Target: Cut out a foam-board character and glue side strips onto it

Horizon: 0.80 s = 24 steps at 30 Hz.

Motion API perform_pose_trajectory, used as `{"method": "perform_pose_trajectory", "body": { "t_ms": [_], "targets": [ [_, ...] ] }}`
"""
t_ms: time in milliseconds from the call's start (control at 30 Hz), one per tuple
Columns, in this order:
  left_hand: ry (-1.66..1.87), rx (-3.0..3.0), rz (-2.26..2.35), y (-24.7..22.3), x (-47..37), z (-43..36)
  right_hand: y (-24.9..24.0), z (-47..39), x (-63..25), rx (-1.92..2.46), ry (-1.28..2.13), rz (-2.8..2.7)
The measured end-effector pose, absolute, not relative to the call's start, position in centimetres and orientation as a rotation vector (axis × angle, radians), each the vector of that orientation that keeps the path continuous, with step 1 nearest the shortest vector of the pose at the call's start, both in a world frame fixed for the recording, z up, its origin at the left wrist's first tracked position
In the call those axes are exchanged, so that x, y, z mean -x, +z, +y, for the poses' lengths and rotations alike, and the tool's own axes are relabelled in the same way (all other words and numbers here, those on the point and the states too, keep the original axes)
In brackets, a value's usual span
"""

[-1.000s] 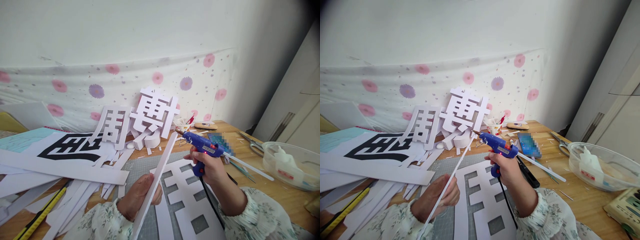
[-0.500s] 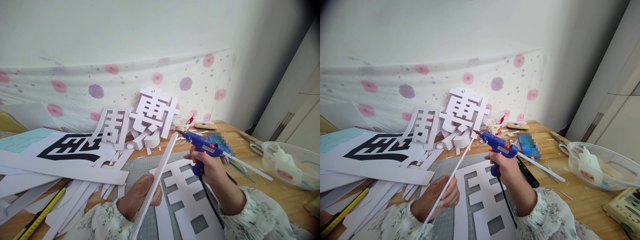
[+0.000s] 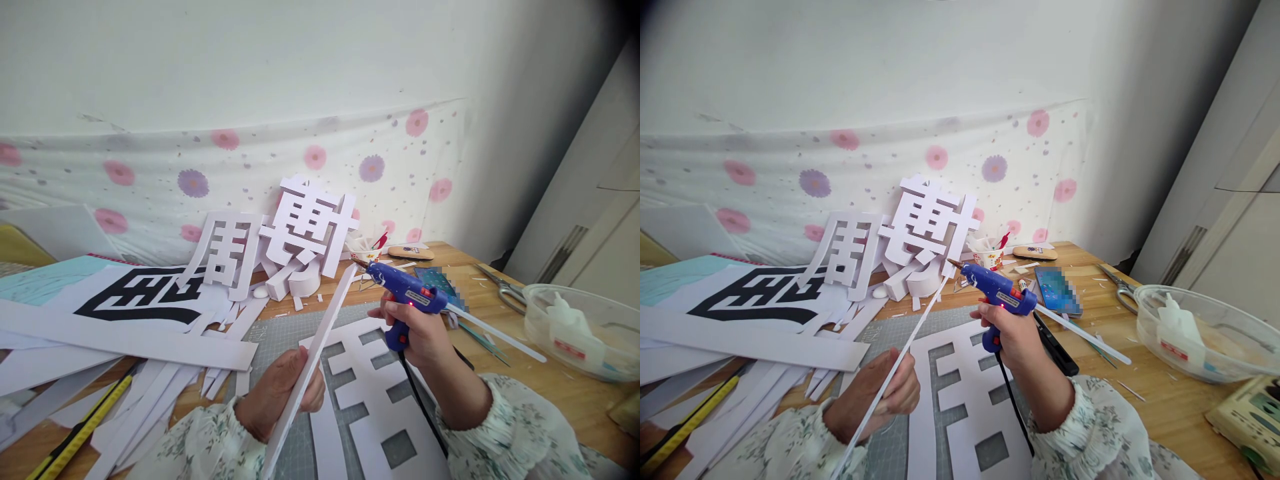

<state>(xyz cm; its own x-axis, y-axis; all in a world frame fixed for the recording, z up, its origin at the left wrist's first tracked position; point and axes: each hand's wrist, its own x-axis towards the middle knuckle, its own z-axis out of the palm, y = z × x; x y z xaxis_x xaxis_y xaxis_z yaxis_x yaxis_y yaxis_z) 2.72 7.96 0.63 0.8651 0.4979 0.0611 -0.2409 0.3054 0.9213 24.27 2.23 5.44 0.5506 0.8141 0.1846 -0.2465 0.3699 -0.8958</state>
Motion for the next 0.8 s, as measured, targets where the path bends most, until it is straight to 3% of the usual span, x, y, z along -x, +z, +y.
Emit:
{"method": "perform_pose_trajectory", "body": {
  "t_ms": [800],
  "targets": [
    [0.579,-1.158,0.268,0.7,-2.6,8.0,4.3,2.2,-24.9,1.042,0.654,-0.763]
  ]
}}
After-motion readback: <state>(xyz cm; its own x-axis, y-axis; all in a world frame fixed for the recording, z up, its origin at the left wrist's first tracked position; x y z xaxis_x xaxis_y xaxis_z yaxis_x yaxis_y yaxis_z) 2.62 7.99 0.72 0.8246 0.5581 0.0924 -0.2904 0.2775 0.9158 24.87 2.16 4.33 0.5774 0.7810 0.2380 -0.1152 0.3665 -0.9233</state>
